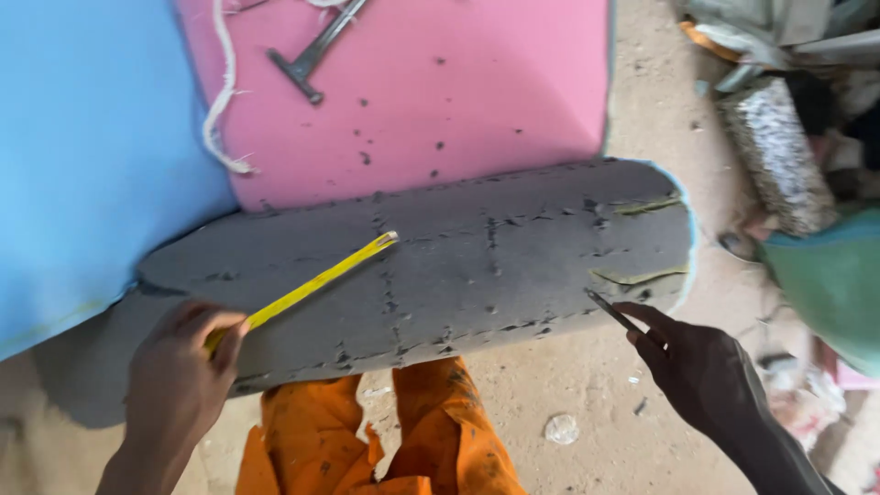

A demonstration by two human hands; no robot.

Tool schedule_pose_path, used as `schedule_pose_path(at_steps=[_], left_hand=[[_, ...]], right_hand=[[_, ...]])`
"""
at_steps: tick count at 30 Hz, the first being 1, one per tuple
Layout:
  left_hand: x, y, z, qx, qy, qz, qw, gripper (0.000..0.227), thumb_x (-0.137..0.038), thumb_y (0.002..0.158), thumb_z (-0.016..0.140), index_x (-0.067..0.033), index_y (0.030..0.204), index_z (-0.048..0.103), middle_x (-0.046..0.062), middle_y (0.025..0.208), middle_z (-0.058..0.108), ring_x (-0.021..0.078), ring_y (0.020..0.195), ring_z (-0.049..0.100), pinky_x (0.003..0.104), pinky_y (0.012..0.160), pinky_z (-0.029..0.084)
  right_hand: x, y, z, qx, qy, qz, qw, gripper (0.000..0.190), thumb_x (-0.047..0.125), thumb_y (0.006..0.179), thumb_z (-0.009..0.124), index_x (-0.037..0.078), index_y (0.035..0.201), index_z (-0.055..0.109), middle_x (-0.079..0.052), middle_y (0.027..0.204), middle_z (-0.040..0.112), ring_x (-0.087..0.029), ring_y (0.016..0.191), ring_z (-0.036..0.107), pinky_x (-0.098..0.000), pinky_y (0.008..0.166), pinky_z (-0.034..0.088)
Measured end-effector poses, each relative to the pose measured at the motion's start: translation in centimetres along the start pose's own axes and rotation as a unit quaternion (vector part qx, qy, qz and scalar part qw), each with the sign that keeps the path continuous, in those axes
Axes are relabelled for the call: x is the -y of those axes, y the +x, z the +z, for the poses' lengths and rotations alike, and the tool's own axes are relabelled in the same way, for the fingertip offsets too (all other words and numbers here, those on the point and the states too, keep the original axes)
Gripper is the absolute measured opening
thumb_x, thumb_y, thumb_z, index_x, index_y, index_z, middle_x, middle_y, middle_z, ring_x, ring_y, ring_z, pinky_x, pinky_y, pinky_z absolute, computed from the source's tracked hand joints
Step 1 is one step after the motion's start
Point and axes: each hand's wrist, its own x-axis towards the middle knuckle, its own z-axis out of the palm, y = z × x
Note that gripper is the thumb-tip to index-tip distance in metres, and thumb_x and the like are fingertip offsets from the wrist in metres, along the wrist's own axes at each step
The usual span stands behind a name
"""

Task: The person measures a large piece of grey foam using a yellow tape measure and marks it with a knife. They then use a long metal tool to cut through the foam along the marked lines.

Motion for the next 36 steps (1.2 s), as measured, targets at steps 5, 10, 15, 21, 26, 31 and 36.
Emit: schedule_pose_path(at_steps=[5,10,15,21,26,31,36], left_hand=[[1.0,4.7,0.0,0.029,0.025,0.071,0.997,0.006,-0.014,0.115,0.086,-0.0153,0.118,0.091,0.006,0.119,0.084,0.0289,0.097,0.082,0.050,0.084,0.064],[3.6,8.4,0.4,0.082,0.016,0.065,0.994,0.009,-0.011,0.115,0.083,-0.0160,0.112,0.090,0.001,0.119,0.083,0.0290,0.086,0.081,0.052,0.075,0.059],[5.7,10.3,-0.3,0.086,-0.034,0.136,0.986,0.009,-0.007,0.117,0.087,-0.0093,0.119,0.095,0.007,0.118,0.087,0.0280,0.090,0.083,0.047,0.082,0.068],[7.5,12.8,1.3,0.115,-0.025,0.125,0.985,0.013,-0.005,0.106,0.090,-0.0124,0.113,0.098,0.002,0.119,0.091,0.0284,0.087,0.086,0.047,0.084,0.066],[8.8,12.5,2.7,0.115,-0.042,0.143,0.982,0.016,-0.007,0.104,0.086,-0.0160,0.110,0.098,0.003,0.116,0.091,0.0310,0.089,0.085,0.052,0.085,0.066],[8.8,12.8,4.4,0.029,-0.045,0.199,0.979,0.019,-0.013,0.089,0.082,-0.0247,0.094,0.097,0.001,0.101,0.086,0.0329,0.095,0.081,0.056,0.085,0.062],[8.3,12.9,6.2,0.031,-0.131,0.178,0.975,0.018,-0.003,0.086,0.080,-0.0183,0.082,0.087,0.002,0.089,0.080,0.0339,0.091,0.080,0.056,0.079,0.061]], right_hand=[[6.2,-1.8,1.7,0.039,0.080,0.006,0.996,0.053,0.060,0.116,0.061,0.069,0.167,0.075,0.001,0.061,0.084,-0.023,0.063,0.091,-0.0413,0.078,0.069],[7.6,-3.5,3.4,0.051,0.114,0.015,0.992,0.057,0.063,0.115,0.064,0.071,0.170,0.075,0.002,0.068,0.078,-0.025,0.063,0.082,-0.0420,0.079,0.067],[6.4,-5.0,4.6,0.002,0.154,-0.007,0.988,0.059,0.053,0.113,0.072,0.059,0.171,0.080,-0.006,0.058,0.067,-0.025,0.054,0.070,-0.0413,0.071,0.064],[11.1,-6.7,2.2,0.017,0.129,0.069,0.989,0.058,0.056,0.116,0.071,0.064,0.174,0.078,0.005,0.077,0.090,-0.020,0.063,0.081,-0.0371,0.080,0.069],[16.1,-9.9,2.2,-0.009,0.125,0.116,0.985,0.060,0.056,0.115,0.074,0.062,0.174,0.078,0.009,0.090,0.098,-0.019,0.077,0.090,-0.0389,0.086,0.072],[24.0,-11.8,2.3,-0.067,0.117,0.091,0.987,0.055,0.058,0.117,0.071,0.057,0.171,0.082,0.004,0.074,0.086,-0.023,0.065,0.082,-0.0400,0.076,0.067],[31.6,-11.2,2.1,-0.104,0.148,0.002,0.983,0.052,0.051,0.118,0.072,0.048,0.168,0.084,0.005,0.059,0.073,-0.018,0.049,0.061,-0.0415,0.060,0.056]])
